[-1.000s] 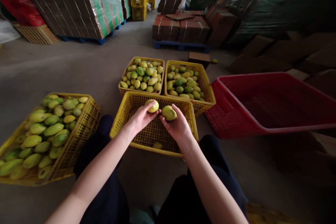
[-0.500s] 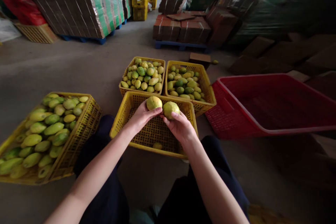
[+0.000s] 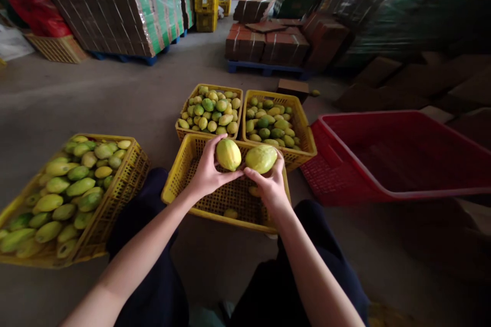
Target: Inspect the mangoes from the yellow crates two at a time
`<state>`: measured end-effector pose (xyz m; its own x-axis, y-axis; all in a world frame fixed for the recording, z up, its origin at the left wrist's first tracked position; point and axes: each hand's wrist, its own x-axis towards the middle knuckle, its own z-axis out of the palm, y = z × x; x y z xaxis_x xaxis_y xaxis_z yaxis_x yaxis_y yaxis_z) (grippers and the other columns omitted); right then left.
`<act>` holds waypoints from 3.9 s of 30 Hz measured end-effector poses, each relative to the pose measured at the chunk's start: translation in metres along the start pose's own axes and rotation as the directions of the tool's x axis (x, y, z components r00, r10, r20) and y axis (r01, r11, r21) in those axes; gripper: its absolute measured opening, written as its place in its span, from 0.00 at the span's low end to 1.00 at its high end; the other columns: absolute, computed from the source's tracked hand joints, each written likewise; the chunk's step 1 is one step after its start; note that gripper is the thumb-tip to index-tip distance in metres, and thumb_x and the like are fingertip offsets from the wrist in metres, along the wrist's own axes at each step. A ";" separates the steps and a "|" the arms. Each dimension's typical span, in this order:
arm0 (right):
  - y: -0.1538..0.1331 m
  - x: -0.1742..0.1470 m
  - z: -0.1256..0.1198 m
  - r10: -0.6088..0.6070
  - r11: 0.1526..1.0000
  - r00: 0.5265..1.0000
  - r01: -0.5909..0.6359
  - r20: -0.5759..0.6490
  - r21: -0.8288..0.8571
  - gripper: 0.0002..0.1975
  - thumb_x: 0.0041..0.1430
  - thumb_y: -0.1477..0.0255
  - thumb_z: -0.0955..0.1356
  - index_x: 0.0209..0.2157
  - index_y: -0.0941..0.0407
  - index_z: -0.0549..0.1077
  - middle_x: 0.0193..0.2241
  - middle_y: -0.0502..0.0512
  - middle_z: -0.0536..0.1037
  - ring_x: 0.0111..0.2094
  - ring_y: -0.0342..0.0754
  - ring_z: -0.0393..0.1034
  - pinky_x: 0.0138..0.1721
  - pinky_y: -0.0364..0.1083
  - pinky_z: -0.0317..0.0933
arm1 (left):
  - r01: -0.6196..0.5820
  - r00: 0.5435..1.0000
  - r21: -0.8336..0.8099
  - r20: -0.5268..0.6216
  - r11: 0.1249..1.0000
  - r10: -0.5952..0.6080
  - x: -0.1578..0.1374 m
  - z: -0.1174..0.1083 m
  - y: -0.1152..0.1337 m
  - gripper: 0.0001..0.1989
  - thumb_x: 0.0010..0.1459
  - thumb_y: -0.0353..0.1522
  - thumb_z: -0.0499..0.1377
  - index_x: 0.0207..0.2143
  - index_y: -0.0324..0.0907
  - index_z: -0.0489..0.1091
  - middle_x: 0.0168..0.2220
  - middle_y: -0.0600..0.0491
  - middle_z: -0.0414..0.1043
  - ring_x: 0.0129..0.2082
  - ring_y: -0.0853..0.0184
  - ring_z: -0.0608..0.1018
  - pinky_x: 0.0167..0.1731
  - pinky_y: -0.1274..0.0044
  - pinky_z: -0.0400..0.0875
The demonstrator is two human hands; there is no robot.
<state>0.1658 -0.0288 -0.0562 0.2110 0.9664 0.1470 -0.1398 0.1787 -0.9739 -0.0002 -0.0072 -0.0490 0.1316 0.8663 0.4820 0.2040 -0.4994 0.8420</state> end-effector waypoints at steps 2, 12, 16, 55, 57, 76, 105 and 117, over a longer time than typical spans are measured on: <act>0.001 -0.001 -0.002 -0.082 0.991 0.994 0.074 -0.067 -0.116 0.46 0.37 0.63 0.80 0.55 0.47 0.56 0.53 0.56 0.66 0.54 0.56 0.66 0.56 0.58 0.65 | -0.079 0.997 0.092 0.024 0.993 0.077 0.001 -0.002 0.003 0.40 0.48 0.37 0.71 0.60 0.50 0.56 0.60 0.43 0.62 0.60 0.54 0.69 0.54 0.64 0.72; -0.004 -0.003 -0.008 -0.353 0.910 0.934 0.330 -0.051 -0.251 0.46 0.40 0.63 0.79 0.57 0.45 0.54 0.52 0.56 0.65 0.56 0.57 0.64 0.58 0.61 0.61 | -0.253 0.962 0.316 -0.015 0.914 0.272 0.005 -0.009 0.011 0.41 0.49 0.35 0.71 0.61 0.48 0.55 0.56 0.44 0.66 0.56 0.55 0.70 0.57 0.61 0.66; -0.006 -0.007 -0.008 -0.420 0.855 0.907 0.388 -0.021 -0.344 0.47 0.42 0.66 0.78 0.60 0.44 0.53 0.55 0.56 0.62 0.56 0.57 0.64 0.57 0.60 0.63 | -0.239 0.946 0.402 -0.109 0.884 0.305 0.004 -0.010 0.011 0.41 0.47 0.35 0.72 0.61 0.47 0.57 0.54 0.44 0.60 0.54 0.55 0.69 0.56 0.61 0.66; -0.011 -0.004 -0.010 -0.307 0.922 0.951 0.285 -0.045 -0.263 0.45 0.36 0.64 0.80 0.55 0.45 0.59 0.54 0.56 0.65 0.57 0.58 0.63 0.61 0.64 0.56 | -0.123 0.917 0.330 -0.321 0.936 0.234 -0.003 -0.010 0.008 0.43 0.42 0.45 0.73 0.59 0.49 0.61 0.53 0.44 0.61 0.51 0.56 0.71 0.43 0.67 0.74; -0.011 -0.003 -0.012 -0.324 0.913 0.944 0.296 -0.059 -0.281 0.45 0.36 0.64 0.80 0.55 0.46 0.59 0.55 0.56 0.64 0.58 0.59 0.62 0.62 0.64 0.54 | -0.111 0.924 0.299 -0.319 0.948 0.209 -0.003 -0.010 0.005 0.43 0.42 0.45 0.73 0.59 0.50 0.61 0.52 0.45 0.60 0.50 0.57 0.71 0.44 0.67 0.75; -0.012 -0.003 -0.006 -0.331 0.896 0.944 0.314 -0.001 -0.314 0.45 0.35 0.64 0.80 0.55 0.49 0.61 0.54 0.57 0.67 0.56 0.58 0.65 0.60 0.62 0.58 | -0.111 0.953 0.188 -0.257 0.976 0.158 -0.003 -0.002 -0.002 0.43 0.44 0.44 0.72 0.60 0.49 0.57 0.57 0.44 0.63 0.57 0.55 0.70 0.52 0.65 0.72; -0.009 0.000 -0.009 -0.286 0.861 0.958 0.272 0.033 -0.430 0.44 0.39 0.63 0.78 0.58 0.51 0.61 0.53 0.59 0.69 0.53 0.59 0.67 0.55 0.60 0.61 | -0.150 0.972 0.141 -0.162 0.979 0.172 -0.003 -0.003 0.004 0.39 0.48 0.43 0.70 0.60 0.47 0.59 0.57 0.42 0.63 0.56 0.55 0.72 0.48 0.68 0.75; 0.001 0.003 -0.014 -0.278 0.885 0.960 0.242 -0.033 -0.399 0.47 0.38 0.64 0.78 0.61 0.50 0.60 0.57 0.61 0.67 0.58 0.61 0.63 0.57 0.62 0.61 | -0.148 0.955 0.248 -0.217 0.957 0.204 -0.003 -0.003 0.006 0.39 0.46 0.40 0.71 0.58 0.46 0.60 0.53 0.43 0.65 0.52 0.57 0.72 0.47 0.68 0.73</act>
<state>0.1801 -0.0287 -0.0588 0.2732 0.8720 0.4062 0.3131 0.3186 -0.8947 -0.0022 -0.0129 -0.0453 -0.0433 0.7278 0.6844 0.4161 -0.6097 0.6747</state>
